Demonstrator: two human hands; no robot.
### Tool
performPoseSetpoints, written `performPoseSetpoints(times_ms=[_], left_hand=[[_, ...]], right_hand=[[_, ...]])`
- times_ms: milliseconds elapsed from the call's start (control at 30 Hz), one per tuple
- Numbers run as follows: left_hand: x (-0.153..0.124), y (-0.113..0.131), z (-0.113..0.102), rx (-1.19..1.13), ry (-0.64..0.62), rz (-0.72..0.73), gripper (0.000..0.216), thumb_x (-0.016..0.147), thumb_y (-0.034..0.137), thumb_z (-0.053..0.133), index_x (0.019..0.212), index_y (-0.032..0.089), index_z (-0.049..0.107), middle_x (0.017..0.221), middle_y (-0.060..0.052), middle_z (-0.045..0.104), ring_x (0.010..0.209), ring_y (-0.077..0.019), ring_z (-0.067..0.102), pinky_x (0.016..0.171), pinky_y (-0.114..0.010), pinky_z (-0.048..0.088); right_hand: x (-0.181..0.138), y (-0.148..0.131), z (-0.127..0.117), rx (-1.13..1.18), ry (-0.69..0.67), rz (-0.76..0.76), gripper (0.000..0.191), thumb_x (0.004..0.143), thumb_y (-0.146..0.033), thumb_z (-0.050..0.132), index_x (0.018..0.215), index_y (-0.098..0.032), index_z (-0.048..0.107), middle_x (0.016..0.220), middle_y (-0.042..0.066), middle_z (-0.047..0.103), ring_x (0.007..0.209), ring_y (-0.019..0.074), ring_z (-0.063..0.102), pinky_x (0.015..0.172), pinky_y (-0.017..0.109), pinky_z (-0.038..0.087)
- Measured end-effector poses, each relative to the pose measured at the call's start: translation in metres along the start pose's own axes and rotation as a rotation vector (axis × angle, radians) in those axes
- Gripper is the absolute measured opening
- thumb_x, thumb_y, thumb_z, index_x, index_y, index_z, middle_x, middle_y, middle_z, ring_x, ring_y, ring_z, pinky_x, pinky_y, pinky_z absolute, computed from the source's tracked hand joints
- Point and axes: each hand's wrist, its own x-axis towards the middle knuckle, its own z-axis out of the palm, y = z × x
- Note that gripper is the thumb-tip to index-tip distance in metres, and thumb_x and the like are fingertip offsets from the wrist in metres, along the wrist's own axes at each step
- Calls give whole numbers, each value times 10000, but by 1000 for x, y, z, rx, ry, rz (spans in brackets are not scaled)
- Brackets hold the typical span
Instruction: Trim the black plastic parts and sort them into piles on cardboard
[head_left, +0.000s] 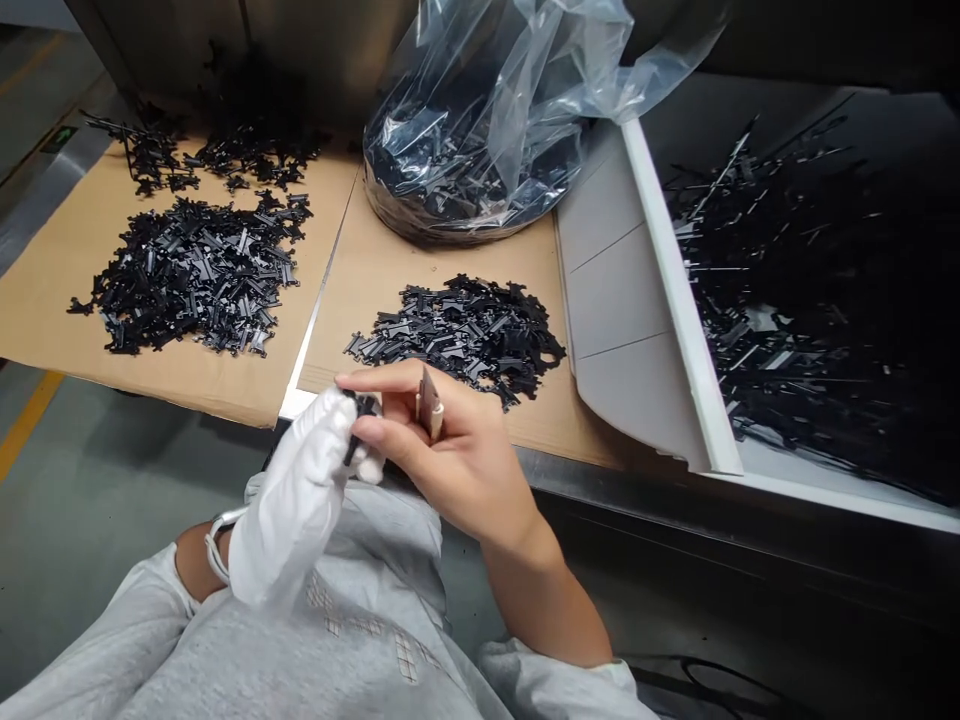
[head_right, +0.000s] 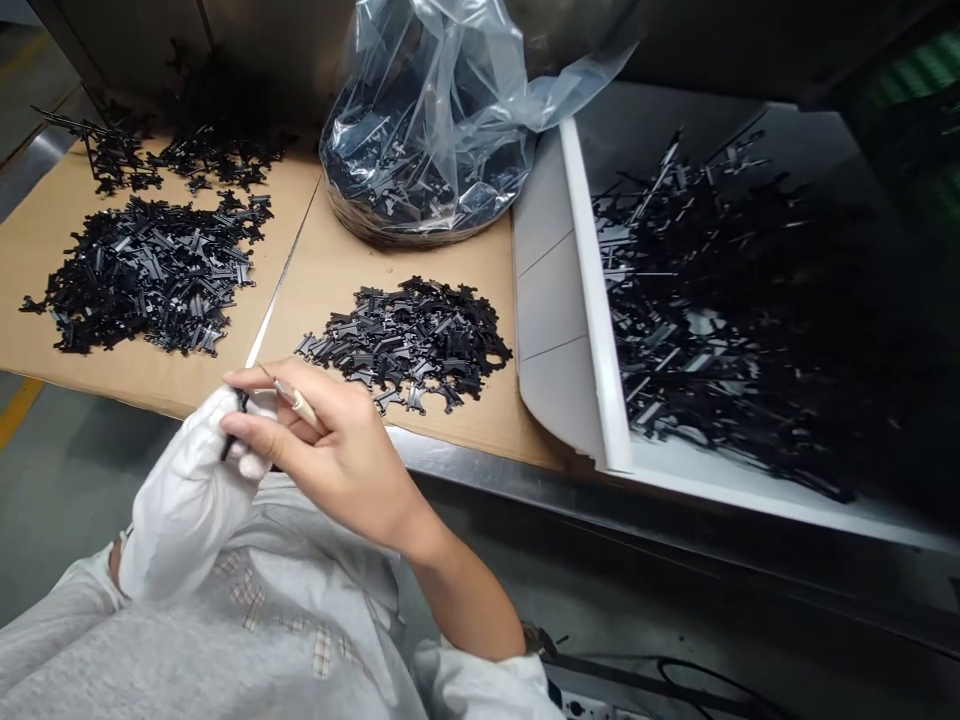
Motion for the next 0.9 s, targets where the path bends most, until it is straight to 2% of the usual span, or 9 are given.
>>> performPoseSetpoints(times_ms=[133, 267, 333, 467, 600, 667, 767, 833, 900], left_hand=[[3, 17, 18, -234, -102, -80, 483, 875, 502, 732, 610, 218, 445, 574, 48, 321, 537, -99, 350, 597, -254, 494], [6, 21, 21, -30, -215, -106, 546, 937, 613, 556, 582, 243, 367, 573, 17, 389, 548, -134, 400, 613, -322, 494], [8, 18, 14, 112, -253, -78, 553, 963, 662, 482, 597, 250, 436, 586, -6, 458, 598, -167, 469, 677, -350, 519], [14, 14, -4, 278, -224, 29, 449, 978, 609, 538, 776, 224, 653, 752, -36, 651, 781, -201, 607, 818, -348, 551], [18, 20, -7, 323, -174, 121, 350, 937, 539, 662, 810, 213, 683, 772, 1, 670, 738, -144, 608, 741, -259, 541], [17, 23, -5, 305, -141, 114, 300, 879, 480, 760, 788, 205, 681, 751, 19, 655, 711, -114, 590, 699, -213, 518], [15, 24, -4, 286, -100, 104, 301, 892, 454, 753, 766, 194, 668, 724, 26, 622, 673, -94, 556, 661, -190, 490], [14, 24, -5, 268, -85, 94, 315, 889, 458, 755, 757, 189, 658, 714, 25, 613, 652, -94, 544, 639, -194, 480], [12, 23, -7, 238, -88, 79, 313, 871, 469, 772, 771, 190, 670, 725, 19, 634, 649, -99, 553, 635, -200, 485]], right_hand=[[6, 10, -10, 100, -75, 103, 317, 931, -493, 705, 1005, -190, 762, 614, -54, 485, 516, 79, 387, 463, 210, 330], [8, 14, -15, 172, -12, 137, 345, 891, -513, 739, 821, -182, 675, 612, -52, 522, 504, 72, 405, 465, 210, 354], [7, 13, -16, 212, 5, 167, 403, 873, -558, 747, 765, -192, 620, 599, -54, 525, 497, 72, 416, 478, 215, 384], [4, 12, -20, 291, 32, 220, 465, 846, -615, 757, 750, -201, 569, 579, -72, 475, 485, 70, 409, 460, 216, 366], [0, 13, -21, 172, 55, 207, 505, 847, -659, 733, 739, -196, 564, 610, -60, 472, 539, 78, 426, 481, 222, 355], [-4, 13, -22, 92, 53, 164, 501, 905, -683, 644, 802, -196, 593, 632, -50, 484, 553, 88, 448, 501, 231, 380], [-15, 14, -24, -122, 89, 35, 546, 1002, -692, 440, 1165, -213, 648, 810, 10, 621, 680, 134, 592, 609, 267, 494], [-23, 16, -26, -290, 88, -59, 503, 1059, -598, 389, 1378, -257, 576, 966, 44, 701, 788, 160, 674, 715, 298, 558], [-29, 17, -28, -397, 66, -158, 398, 1091, -453, 416, 1428, -295, 558, 1047, 45, 749, 810, 160, 716, 771, 303, 589]])
